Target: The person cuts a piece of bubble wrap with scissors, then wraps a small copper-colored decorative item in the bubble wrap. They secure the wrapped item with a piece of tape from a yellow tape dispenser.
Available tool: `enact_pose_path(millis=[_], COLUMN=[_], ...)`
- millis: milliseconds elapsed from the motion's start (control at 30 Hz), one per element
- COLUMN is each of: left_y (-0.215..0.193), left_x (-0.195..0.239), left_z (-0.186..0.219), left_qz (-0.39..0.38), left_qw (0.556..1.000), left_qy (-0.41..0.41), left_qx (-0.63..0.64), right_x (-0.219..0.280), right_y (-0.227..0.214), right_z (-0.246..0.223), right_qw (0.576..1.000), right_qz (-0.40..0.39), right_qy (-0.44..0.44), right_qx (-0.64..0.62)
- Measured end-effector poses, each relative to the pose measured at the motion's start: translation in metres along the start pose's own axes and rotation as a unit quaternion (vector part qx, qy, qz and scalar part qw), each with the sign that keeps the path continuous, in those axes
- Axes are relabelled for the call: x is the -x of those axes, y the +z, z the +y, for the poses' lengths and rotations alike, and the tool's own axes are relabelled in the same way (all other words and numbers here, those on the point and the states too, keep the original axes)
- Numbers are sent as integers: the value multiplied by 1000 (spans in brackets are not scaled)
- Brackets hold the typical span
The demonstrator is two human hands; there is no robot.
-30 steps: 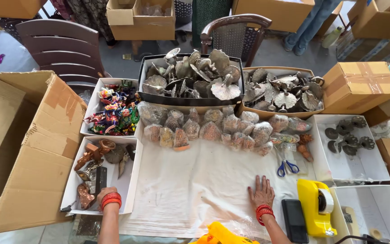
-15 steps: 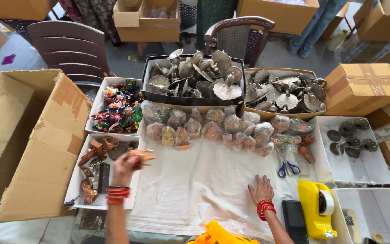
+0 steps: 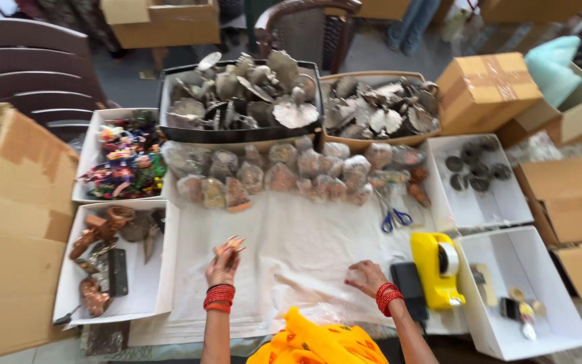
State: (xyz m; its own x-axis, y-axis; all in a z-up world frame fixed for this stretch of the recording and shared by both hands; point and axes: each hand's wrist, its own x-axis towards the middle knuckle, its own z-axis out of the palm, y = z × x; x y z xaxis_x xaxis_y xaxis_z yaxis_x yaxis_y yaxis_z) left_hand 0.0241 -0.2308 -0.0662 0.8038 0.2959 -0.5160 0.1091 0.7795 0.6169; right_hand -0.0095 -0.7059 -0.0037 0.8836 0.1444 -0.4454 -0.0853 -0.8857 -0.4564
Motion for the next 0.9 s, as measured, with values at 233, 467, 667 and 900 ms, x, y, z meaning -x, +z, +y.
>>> enact_pose_path(millis=[233, 467, 667, 900], left_y=[-72, -10, -31, 84], left_x=[4, 56, 62, 101], left_z=[-23, -10, -118, -161], left_qz=[197, 371, 35, -231], left_qw=[975, 926, 987, 833], left_qy=[100, 53, -75, -102], left_qx=[0, -45, -137, -492], right_x=[76, 62, 28, -3], right_y=[0, 49, 55, -45], right_z=[4, 58, 86, -13], right_qw=[992, 998, 899, 782], right_qz=[-112, -43, -22, 69], right_qy=[10, -43, -28, 36], right_qx=[-56, -24, -437, -618])
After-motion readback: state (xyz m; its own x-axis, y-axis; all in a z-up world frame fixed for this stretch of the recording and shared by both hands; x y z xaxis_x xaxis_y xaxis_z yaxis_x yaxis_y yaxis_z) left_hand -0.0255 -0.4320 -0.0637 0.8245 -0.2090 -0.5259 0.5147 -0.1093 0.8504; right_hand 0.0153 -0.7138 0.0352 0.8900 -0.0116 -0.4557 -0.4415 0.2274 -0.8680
